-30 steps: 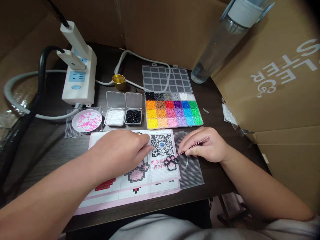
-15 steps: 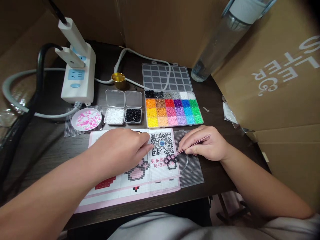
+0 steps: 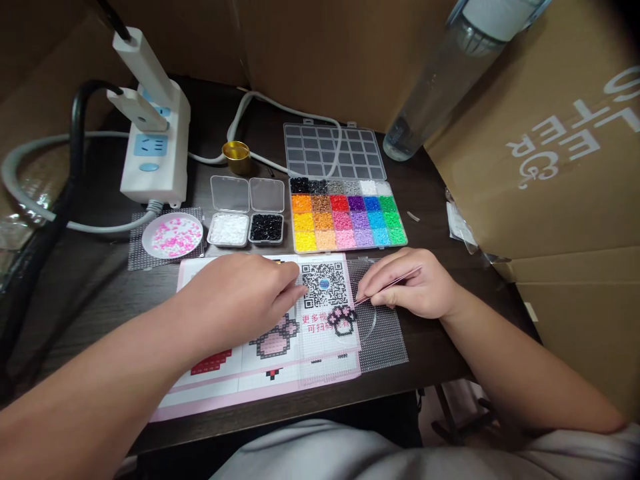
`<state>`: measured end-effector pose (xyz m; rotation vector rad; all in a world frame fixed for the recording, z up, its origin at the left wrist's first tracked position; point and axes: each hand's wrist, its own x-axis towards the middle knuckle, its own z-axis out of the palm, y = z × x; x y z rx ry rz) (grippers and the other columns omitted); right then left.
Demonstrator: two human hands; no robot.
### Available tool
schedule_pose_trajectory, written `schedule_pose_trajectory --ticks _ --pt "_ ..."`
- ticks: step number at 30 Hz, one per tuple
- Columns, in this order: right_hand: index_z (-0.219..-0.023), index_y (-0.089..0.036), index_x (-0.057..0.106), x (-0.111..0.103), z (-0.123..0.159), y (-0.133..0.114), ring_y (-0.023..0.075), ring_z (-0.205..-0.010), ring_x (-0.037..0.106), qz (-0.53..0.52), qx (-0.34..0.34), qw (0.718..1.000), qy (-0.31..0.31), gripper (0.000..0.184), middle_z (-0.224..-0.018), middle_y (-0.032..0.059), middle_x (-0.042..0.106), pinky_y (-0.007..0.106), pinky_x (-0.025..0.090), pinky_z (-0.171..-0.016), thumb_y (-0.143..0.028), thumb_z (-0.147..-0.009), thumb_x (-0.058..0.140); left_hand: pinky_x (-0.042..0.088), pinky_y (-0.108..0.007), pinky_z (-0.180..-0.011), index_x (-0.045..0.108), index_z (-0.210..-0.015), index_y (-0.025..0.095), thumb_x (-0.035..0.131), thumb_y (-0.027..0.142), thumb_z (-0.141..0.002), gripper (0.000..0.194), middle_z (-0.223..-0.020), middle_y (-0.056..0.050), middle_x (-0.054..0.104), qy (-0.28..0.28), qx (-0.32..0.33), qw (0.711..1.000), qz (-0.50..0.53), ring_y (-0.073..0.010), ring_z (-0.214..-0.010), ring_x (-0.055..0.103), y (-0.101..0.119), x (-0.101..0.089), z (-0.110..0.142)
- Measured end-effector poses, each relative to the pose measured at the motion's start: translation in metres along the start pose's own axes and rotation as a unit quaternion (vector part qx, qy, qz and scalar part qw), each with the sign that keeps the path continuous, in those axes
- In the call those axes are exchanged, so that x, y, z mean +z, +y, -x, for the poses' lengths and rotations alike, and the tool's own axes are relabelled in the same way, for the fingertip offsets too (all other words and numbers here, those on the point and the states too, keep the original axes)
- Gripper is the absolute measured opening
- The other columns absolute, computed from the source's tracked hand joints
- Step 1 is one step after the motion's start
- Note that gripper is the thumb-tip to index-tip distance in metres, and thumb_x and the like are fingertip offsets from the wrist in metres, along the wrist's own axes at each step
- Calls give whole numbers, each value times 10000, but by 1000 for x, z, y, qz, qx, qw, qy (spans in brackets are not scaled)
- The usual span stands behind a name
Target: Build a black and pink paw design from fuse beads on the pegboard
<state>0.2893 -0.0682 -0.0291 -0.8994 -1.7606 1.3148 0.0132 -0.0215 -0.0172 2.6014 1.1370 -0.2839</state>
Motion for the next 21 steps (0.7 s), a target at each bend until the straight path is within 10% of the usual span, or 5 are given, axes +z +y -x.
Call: schedule_pose_trajectory --ticks 7,14,21 --pt "-854 -163 850 0 1 2 177 -736 799 -1 -3 1000 0 109 -857 109 838 226 657 -648 -82 -781 846 167 -346 -540 597 -743 231 430 445 -994 370 -606 -37 599 21 24 999 -33 -186 -525 482 2 -4 1" --pt "-866 -153 850 -2 0 5 165 -714 793 -2 -24 1000 -4 113 -860 109 839 215 647 -637 -85 -777 853 350 -306 -547 705 -1053 231 377 301 -1060 335 -697 -1 668 153 267 950 47 -162 -589 594 6 0 9" --pt "-885 -157 853 -3 0 6 168 -736 804 8 -36 999 -9 147 -870 103 841 208 657 -664 -67 -769 855 369 -298 -517 693 -1256 237 386 270 -1057 367 -668 7 669 127 341 931 32 -157 -518 570 11 7 6"
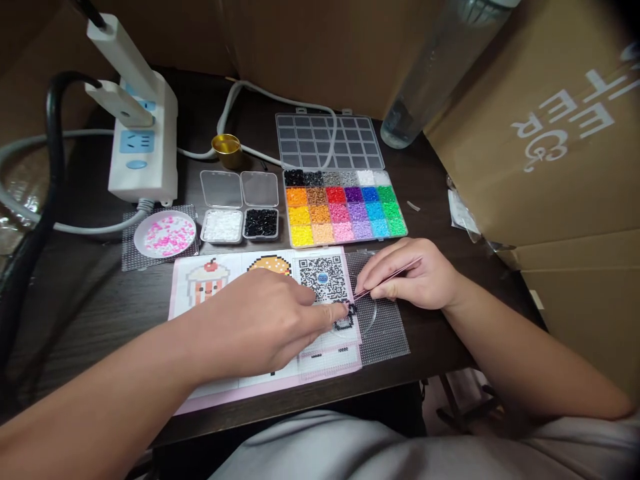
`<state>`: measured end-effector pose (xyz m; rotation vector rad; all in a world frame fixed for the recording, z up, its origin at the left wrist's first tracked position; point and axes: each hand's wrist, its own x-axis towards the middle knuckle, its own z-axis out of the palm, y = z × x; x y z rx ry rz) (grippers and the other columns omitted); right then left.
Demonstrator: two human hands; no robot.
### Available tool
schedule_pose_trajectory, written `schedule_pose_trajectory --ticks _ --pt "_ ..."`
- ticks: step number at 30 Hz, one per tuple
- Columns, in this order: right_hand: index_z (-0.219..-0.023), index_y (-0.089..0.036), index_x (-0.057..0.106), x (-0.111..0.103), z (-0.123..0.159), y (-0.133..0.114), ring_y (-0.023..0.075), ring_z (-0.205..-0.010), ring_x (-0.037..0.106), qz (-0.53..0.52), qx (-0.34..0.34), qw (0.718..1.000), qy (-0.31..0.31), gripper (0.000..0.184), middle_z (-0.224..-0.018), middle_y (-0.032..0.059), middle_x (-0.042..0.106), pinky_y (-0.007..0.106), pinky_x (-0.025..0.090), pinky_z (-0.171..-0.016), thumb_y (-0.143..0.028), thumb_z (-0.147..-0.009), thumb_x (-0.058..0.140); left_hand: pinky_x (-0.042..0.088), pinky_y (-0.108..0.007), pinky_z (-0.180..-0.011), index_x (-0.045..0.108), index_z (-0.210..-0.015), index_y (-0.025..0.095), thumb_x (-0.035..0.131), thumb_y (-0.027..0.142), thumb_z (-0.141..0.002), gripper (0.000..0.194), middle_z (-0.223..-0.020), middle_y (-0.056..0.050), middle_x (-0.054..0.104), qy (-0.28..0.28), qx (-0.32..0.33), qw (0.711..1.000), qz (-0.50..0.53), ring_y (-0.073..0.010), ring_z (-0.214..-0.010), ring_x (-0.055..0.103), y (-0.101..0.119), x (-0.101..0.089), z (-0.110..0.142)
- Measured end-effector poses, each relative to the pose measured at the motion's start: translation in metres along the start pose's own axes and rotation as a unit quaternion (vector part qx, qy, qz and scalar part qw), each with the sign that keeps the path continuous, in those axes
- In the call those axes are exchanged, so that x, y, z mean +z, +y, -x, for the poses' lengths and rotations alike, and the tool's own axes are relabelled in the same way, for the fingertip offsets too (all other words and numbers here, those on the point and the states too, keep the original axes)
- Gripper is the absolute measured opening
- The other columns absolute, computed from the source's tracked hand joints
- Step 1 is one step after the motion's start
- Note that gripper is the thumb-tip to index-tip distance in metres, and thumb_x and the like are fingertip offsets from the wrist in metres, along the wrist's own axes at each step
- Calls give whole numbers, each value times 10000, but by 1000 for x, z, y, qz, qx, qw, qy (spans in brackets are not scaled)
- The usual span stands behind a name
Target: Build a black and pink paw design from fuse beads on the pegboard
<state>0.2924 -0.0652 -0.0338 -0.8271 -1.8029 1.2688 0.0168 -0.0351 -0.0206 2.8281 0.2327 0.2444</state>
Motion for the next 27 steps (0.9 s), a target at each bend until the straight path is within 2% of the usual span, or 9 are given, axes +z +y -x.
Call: schedule_pose_trajectory --ticks 5,11,27 --pt "-883 -156 851 -1 1 0 170 -750 808 11 0 1000 -4 135 -870 98 842 213 663 -688 -73 -777 851 379 -295 -530 671 -1328 255 386 380 -1080 398 -676 7 682 -23 -14 1000 -2 -168 -553 614 1 4 -3" --pt "-874 -162 851 -1 1 -1 163 -736 803 8 8 1000 1 137 -863 94 842 210 658 -674 -70 -773 851 415 -304 -560 672 -1322 283 375 408 -1085 399 -760 -9 756 -35 -35 999 -1 -185 -607 673 1 4 -3" --pt "-869 -158 850 -1 0 -1 168 -748 808 10 6 1000 -1 125 -863 93 842 214 661 -690 -73 -777 847 398 -302 -562 693 -1281 287 346 437 -1084 426 -711 -17 735 -58 -48 997 -11 -190 -581 651 3 5 -6"
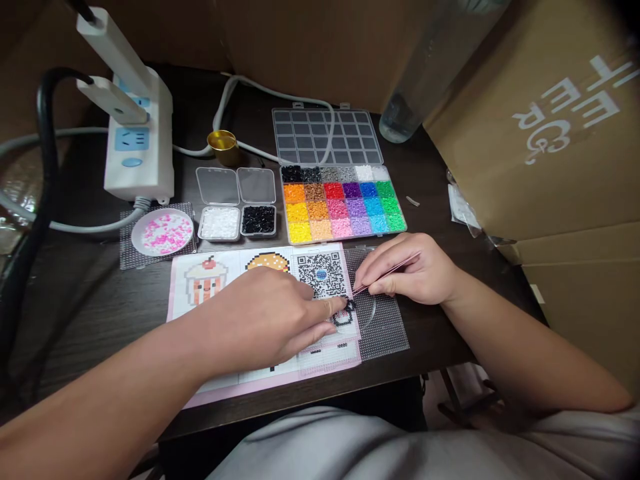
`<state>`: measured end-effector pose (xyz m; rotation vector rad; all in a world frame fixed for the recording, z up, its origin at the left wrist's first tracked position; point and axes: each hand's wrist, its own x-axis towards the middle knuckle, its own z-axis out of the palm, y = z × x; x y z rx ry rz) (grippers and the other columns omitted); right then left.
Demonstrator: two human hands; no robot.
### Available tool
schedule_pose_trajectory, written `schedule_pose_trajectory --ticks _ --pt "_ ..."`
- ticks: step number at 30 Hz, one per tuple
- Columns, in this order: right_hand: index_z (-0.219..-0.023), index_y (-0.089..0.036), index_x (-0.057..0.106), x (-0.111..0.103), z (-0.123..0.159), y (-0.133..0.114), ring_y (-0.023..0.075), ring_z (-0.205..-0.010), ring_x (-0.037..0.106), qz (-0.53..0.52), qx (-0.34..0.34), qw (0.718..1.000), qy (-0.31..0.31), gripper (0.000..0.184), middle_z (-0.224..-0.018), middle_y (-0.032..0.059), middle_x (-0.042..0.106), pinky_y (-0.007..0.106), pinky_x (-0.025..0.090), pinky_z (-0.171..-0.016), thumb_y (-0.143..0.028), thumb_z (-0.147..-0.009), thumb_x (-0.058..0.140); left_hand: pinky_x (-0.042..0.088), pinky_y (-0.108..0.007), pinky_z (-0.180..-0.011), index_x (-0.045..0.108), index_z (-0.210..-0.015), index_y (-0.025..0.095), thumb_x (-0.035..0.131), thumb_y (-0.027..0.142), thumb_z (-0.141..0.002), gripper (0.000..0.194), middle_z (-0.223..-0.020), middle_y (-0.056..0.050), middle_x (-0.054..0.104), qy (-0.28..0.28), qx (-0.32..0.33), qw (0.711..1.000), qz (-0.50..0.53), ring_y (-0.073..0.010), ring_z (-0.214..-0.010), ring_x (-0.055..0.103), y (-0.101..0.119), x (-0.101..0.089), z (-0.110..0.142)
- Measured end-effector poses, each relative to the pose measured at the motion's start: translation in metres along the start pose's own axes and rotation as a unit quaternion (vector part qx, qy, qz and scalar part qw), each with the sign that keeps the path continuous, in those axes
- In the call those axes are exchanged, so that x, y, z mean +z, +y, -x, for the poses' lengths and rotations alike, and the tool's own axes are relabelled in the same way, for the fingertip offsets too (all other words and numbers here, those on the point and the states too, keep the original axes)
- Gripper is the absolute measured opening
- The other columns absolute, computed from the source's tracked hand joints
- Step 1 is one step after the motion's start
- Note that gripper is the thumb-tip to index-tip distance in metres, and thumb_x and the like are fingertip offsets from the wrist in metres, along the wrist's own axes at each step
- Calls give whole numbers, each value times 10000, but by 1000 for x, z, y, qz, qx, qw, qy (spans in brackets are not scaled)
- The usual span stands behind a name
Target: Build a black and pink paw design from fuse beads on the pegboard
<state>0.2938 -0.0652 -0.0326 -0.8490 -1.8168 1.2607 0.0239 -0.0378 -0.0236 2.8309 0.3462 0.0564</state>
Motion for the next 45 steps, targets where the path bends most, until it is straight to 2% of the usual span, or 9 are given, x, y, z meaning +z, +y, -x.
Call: schedule_pose_trajectory --ticks 11,18,24,28,33,45 --pt "-862 -166 850 -1 1 0 171 -725 801 10 6 1000 0 94 -862 91 842 224 661 -663 -111 -785 849 400 -291 -569 689 -1303 286 368 440 -1080 420 -719 -15 738 -5 -9 1000 1 -179 -594 648 0 0 1" --pt "-855 -164 849 1 1 -1 187 -755 808 -9 16 1000 12 82 -857 102 840 244 670 -695 -121 -785 858 427 -317 -544 694 -1311 263 355 426 -1079 441 -705 -25 729 -1 -6 1000 4 -201 -590 655 1 -1 0" --pt "-854 -156 847 1 0 -1 180 -743 802 -11 21 1000 11 69 -855 107 838 223 655 -649 -124 -794 852 412 -297 -562 690 -1297 274 360 426 -1081 423 -718 -19 737 -11 -6 1000 -1 -182 -604 659 1 -1 0" --pt "-852 -150 845 0 1 -2 176 -738 800 -12 17 1000 4 58 -850 105 837 217 654 -649 -126 -800 848 418 -298 -575 683 -1304 261 347 409 -1090 425 -748 -14 747 17 10 1000 19 -172 -617 664 -1 -3 2" --pt "-860 -147 845 0 1 -2 173 -740 799 -12 14 1000 -2 62 -851 104 837 219 658 -672 -117 -806 842 405 -300 -556 730 -1219 267 365 373 -1090 401 -722 -3 730 50 6 998 34 -165 -585 656 -3 -5 4" --pt "-860 -146 841 0 2 -1 185 -754 802 -8 22 1000 -8 36 -859 112 835 233 664 -676 -159 -827 835 379 -300 -556 741 -1177 266 392 377 -1080 379 -717 -12 734 31 -2 999 34 -165 -577 636 -3 -5 3"
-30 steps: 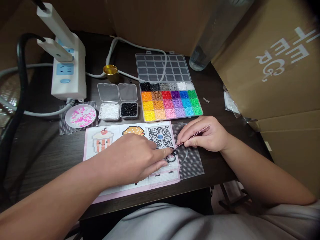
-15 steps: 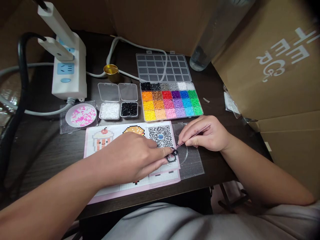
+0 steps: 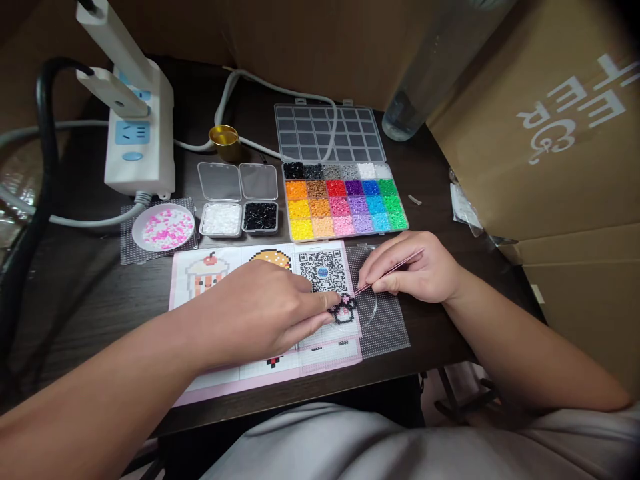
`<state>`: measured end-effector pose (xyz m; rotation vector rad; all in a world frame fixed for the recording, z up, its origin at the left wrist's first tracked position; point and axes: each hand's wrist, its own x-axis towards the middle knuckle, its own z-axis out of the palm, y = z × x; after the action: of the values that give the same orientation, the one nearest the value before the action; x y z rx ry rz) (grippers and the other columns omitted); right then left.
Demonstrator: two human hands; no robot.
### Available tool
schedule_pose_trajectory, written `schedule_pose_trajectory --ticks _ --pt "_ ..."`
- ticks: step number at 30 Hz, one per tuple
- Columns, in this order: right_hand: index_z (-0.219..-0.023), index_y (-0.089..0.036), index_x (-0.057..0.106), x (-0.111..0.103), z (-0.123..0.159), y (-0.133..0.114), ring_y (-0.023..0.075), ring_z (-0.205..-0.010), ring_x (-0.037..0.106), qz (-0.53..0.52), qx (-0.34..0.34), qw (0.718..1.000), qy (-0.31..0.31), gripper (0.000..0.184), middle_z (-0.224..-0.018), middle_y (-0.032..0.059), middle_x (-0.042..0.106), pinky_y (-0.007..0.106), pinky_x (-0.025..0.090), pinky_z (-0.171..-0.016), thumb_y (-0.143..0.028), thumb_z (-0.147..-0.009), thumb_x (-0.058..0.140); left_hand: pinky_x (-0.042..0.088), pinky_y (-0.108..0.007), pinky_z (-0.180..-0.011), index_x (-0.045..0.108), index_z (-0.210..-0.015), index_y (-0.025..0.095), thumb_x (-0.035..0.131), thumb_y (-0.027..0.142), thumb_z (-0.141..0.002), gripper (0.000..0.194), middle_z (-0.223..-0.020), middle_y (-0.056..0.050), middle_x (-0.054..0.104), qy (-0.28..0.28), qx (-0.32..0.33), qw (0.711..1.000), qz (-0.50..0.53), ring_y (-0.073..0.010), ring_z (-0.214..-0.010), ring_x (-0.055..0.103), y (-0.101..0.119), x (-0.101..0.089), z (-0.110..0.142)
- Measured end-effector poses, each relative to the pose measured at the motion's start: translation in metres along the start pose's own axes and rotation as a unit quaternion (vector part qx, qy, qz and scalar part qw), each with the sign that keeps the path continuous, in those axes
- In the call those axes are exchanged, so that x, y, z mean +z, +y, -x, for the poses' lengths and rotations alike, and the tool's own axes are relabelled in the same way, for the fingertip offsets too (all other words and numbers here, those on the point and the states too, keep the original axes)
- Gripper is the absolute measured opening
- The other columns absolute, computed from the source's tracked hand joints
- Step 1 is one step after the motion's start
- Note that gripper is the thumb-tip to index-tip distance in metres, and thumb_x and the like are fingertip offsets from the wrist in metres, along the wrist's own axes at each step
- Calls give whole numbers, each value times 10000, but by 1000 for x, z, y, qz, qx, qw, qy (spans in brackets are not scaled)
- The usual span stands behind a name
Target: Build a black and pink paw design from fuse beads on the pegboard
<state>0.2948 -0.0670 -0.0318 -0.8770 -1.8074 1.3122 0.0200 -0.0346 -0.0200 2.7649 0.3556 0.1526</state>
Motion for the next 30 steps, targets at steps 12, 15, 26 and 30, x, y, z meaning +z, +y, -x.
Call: schedule_pose_trajectory --ticks 12,15,26,30 --pt "-859 -151 842 0 0 1 190 -743 803 7 -6 1000 5 43 -858 114 836 239 660 -669 -160 -817 841 391 -313 -535 741 -1207 263 375 388 -1082 406 -711 -12 727 -14 1 1000 -5 -169 -568 620 0 0 0" --pt "-866 -152 845 0 0 1 193 -747 805 3 -7 1000 4 48 -861 117 836 241 662 -671 -163 -819 840 376 -314 -527 743 -1196 270 388 388 -1078 392 -697 -6 723 -16 3 1000 -14 -168 -560 618 1 1 0" --pt "-863 -157 849 1 -1 -1 168 -735 797 -12 -7 1000 9 102 -853 101 838 209 652 -673 -87 -789 844 353 -300 -543 736 -1195 276 380 395 -1081 392 -721 -11 752 -21 -2 1000 -17 -179 -598 656 0 1 0" --pt "-870 -152 849 1 -1 0 163 -739 797 -10 -12 1000 4 112 -857 103 838 198 646 -677 -72 -792 838 340 -308 -531 740 -1175 275 364 394 -1082 405 -705 -8 752 -18 2 1000 -22 -186 -573 654 1 0 -1"
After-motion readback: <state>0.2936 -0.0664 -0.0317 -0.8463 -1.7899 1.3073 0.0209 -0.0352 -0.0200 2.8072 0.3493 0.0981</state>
